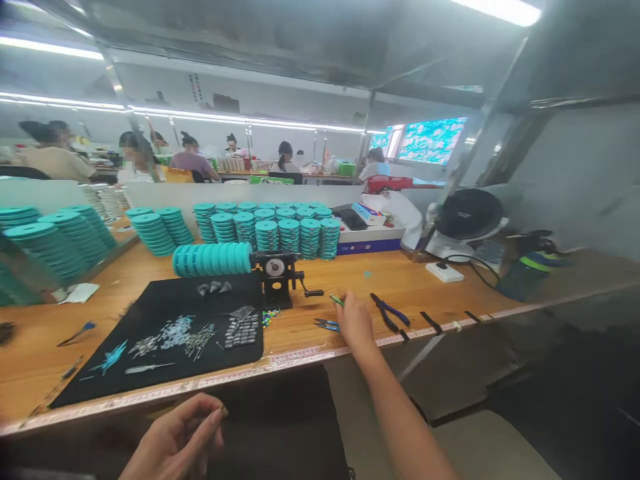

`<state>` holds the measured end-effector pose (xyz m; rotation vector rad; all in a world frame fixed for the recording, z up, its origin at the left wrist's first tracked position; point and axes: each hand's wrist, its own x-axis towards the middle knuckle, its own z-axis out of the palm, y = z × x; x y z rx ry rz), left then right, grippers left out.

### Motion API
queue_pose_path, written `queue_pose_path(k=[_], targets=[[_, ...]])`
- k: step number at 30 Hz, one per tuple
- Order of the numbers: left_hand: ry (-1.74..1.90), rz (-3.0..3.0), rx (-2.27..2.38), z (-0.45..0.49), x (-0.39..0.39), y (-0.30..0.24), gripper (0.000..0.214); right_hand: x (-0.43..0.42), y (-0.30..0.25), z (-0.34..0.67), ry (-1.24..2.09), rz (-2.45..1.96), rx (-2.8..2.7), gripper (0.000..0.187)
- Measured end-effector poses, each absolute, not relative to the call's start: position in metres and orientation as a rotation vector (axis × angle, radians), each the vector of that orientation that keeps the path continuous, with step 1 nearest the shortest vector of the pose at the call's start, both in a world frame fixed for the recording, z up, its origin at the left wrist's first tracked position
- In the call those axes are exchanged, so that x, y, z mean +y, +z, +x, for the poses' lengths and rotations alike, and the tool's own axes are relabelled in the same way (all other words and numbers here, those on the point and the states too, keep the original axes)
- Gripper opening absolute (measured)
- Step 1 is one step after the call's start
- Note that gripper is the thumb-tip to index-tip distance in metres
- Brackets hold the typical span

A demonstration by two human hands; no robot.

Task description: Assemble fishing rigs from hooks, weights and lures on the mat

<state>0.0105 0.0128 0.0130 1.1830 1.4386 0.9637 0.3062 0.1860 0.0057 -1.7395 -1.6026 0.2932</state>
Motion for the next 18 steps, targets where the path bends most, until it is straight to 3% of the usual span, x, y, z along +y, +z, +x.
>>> queue_pose_path(k=[5,8,10,13,18], targets=[[1.021,1.306,1.428,0.006,0.012,0.019,0.046,0.114,0.001,0.257,0.686,-1.530,-1.654,0.036],[1.035,1.359,1.427,0.003,0.010,0.015,0.043,0.067,-0.002,0.215,1.315,-1.181,-1.566,0.049],[1.022,1.348,1.386,0.002,0.009,0.011,0.043,0.048,-0.003,0.193,1.587,-0.974,-1.441,0.042],[0.999,1.326,1.341,0.001,0.008,0.009,0.043,0.036,-0.004,0.177,1.742,-0.863,-1.361,0.037],[0.951,1.363,1.416,0.002,0.006,0.013,0.035,0.033,-0.001,0.171,1.783,-0.891,-1.325,0.047]])
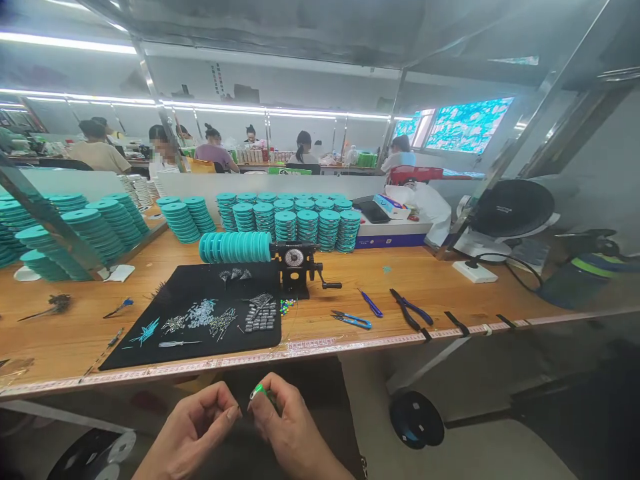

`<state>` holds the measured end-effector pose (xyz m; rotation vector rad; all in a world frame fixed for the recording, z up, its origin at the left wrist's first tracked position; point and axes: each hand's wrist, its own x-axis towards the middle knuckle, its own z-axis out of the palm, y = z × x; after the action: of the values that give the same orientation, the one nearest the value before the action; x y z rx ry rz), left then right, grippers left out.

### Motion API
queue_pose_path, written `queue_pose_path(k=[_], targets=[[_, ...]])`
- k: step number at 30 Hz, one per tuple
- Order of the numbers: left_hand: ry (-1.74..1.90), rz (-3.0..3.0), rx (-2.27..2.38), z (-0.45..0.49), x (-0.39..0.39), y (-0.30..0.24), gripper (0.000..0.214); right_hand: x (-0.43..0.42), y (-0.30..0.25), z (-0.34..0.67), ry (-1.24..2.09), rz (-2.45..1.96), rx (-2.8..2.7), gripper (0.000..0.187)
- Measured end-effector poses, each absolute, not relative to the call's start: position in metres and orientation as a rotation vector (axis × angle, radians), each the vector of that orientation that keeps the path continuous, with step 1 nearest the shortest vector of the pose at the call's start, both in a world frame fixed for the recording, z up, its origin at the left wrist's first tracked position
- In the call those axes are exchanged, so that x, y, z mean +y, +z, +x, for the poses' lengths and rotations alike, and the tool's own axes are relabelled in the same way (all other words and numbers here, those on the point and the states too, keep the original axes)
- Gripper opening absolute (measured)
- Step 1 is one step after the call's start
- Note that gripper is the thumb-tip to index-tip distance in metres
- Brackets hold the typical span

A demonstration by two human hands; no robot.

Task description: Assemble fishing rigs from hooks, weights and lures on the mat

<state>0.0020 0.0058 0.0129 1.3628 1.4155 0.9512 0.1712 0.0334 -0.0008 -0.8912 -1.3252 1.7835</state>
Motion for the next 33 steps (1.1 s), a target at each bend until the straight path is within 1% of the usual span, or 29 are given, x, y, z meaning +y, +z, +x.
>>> queue_pose_path(k=[2,4,8,11,16,21,33], targets=[[0.927,1.378,1.431,0.003,0.005,0.014,0.032,0.031,0.002,0.169,1.817,-0.974,-1.283,0.058],[0.908,1.377,1.431,0.005,0.004,0.016,0.030,0.029,0.003,0.166,1.848,-1.059,-1.227,0.062],[0.902,1.351,1.421,0.009,0.002,0.025,0.026,0.026,0.004,0.162,1.826,-1.104,-1.189,0.061],[0.908,1.309,1.371,0.009,0.003,0.027,0.028,0.025,0.001,0.161,1.783,-1.083,-1.229,0.061],[0.908,1.160,1.168,0.005,0.005,0.013,0.038,0.024,-0.003,0.159,1.807,-1.053,-1.207,0.058],[0.951,0.999,0.972,0.005,0.006,0.002,0.039,0.023,-0.003,0.158,1.821,-1.078,-1.143,0.056],[0.905,0.924,0.969,0.003,0.005,-0.002,0.040,0.023,0.004,0.159,1.804,-1.094,-1.203,0.057]])
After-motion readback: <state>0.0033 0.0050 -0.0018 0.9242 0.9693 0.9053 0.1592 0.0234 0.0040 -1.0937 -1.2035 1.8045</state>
